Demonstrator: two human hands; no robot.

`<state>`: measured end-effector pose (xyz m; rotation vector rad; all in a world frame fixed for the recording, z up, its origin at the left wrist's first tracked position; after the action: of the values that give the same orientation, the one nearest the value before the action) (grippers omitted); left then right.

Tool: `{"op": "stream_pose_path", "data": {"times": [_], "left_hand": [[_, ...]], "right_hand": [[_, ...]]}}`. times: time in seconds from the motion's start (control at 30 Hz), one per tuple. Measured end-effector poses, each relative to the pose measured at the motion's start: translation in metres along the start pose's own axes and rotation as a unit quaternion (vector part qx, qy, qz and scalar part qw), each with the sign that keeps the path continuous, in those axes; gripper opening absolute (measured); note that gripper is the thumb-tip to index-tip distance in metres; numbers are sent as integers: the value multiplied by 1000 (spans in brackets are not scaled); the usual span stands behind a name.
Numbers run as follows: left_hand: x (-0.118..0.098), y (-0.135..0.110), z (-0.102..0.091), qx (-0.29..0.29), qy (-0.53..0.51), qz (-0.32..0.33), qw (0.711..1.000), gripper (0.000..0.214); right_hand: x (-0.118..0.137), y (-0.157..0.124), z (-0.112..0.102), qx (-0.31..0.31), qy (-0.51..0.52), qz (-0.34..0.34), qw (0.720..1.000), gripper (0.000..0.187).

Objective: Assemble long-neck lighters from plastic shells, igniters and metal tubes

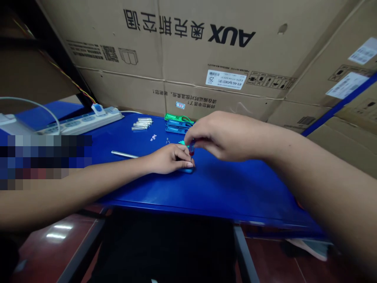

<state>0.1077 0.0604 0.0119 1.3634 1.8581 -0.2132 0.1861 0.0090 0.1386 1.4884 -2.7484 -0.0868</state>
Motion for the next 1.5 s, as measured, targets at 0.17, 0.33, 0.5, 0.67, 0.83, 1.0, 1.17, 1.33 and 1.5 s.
{"op": "stream_pose_path", "data": {"times": [0.17, 0.33, 0.5, 0.67, 0.83, 1.0, 1.17, 1.33, 1.5], "left_hand": [[4, 1, 2, 17, -8, -11, 1000, 15], [9, 3, 3, 24, -14, -40, 999, 16], [11, 4, 4, 26, -12, -48, 998, 16], [10, 4, 6, 37, 6, -45, 998, 15], [13, 4, 5, 30, 0, -57, 998, 15], [9, 3, 5, 30, 10, -29, 999, 16], [1, 2, 3, 7, -4, 5, 1000, 24], [-1, 2, 4, 9, -1, 13, 1000, 24], [1, 2, 4, 9, -2, 14, 1000, 22]], "right_hand": [[-15, 4, 6, -3, -135, 121, 983, 35], [-17, 3, -1, 17, -160, 179, 971, 50], [-6, 4, -1, 37, -66, 41, 996, 36], [-19, 6, 9, 52, -173, 212, 960, 62], [-8, 4, 0, 16, -106, 94, 990, 42], [-8, 6, 0, 23, -76, 54, 995, 31], [-21, 11, 10, 45, -180, 215, 959, 58], [-19, 3, 0, 29, -90, 173, 980, 48], [-12, -4, -9, 10, -16, 70, 997, 30]]}}
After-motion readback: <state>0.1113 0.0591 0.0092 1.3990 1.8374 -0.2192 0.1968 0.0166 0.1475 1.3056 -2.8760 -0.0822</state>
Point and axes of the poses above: each hand's wrist, its own y-axis towards the middle knuckle, its own z-axis out of the palm, x = y × z, the point moved 7 cm from there along y, towards the middle knuckle, and after that the axes turned 1 degree about x, right-handed, at the moved point
